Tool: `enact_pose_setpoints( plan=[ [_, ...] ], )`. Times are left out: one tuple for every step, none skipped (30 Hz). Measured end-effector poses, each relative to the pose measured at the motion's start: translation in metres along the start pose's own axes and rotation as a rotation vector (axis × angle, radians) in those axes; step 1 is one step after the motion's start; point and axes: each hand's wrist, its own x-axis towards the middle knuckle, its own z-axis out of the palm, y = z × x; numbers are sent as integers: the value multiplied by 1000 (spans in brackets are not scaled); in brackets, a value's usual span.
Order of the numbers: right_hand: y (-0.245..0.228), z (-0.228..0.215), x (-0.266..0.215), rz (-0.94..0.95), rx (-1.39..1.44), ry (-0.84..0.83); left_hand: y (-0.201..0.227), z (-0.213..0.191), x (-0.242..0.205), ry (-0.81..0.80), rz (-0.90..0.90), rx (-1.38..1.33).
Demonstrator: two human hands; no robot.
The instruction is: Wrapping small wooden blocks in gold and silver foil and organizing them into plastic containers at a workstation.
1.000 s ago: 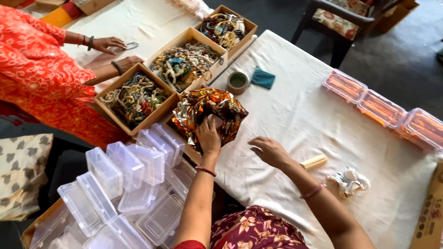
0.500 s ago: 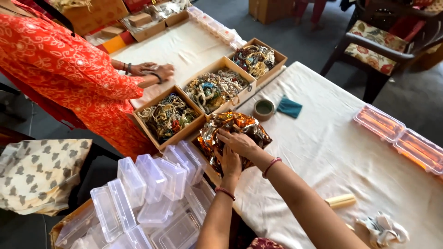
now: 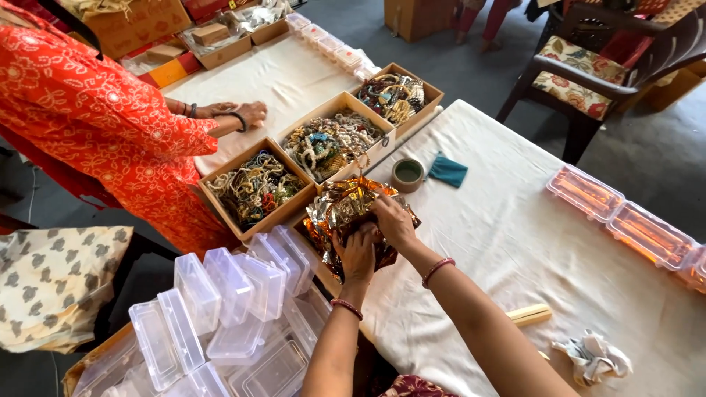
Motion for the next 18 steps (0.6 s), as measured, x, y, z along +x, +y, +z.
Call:
enact_pose_setpoints(
  plan=[
    [-4,-6,-1,2,-7,6,3,-6,4,2,7,-5],
    [-8,-11,-2,64,6,68,6,-13,8,47,5,-10],
    [-13,-17,-5,127,20,127,10,-19,9,88,2,-16],
    [-10,-21,-6,132,14,131,10,-19,10,87,8,-22],
    [-8,-25,-8,217,120,185,9,-19,9,104,-1,11],
    [-6,-29,-10,301,227,240,9,-18,9,121,-10,45],
    [7,-33,-14,310,220,243,9,-20,9,114,-4,37],
    [21,-36,-19,434,340,212,10,-21,10,125,-16,30],
    [35,-41,-29,563,459,183,12,-20,9,130,-26,20],
    [40,-52,-39,579,450,190,13,-28,10,118,-16,9],
    [44,-64,-52,695,554,221,15,-35,11,145,2,-3],
    [49,-77,-65,809,659,256,17,-41,13,173,20,-16],
    [56,-86,-83,830,647,279,25,-34,15,156,41,-34],
    [63,-95,-101,968,720,261,34,-27,16,178,97,-83],
    [68,-104,-119,1100,800,245,42,-21,18,203,152,-133],
    [82,-105,-142,1118,793,272,59,-15,21,189,172,-150],
    [95,-105,-166,1123,891,316,77,-8,21,25,174,-246],
    [107,-106,-192,1123,990,361,95,-2,20,-142,175,-338]
  ],
)
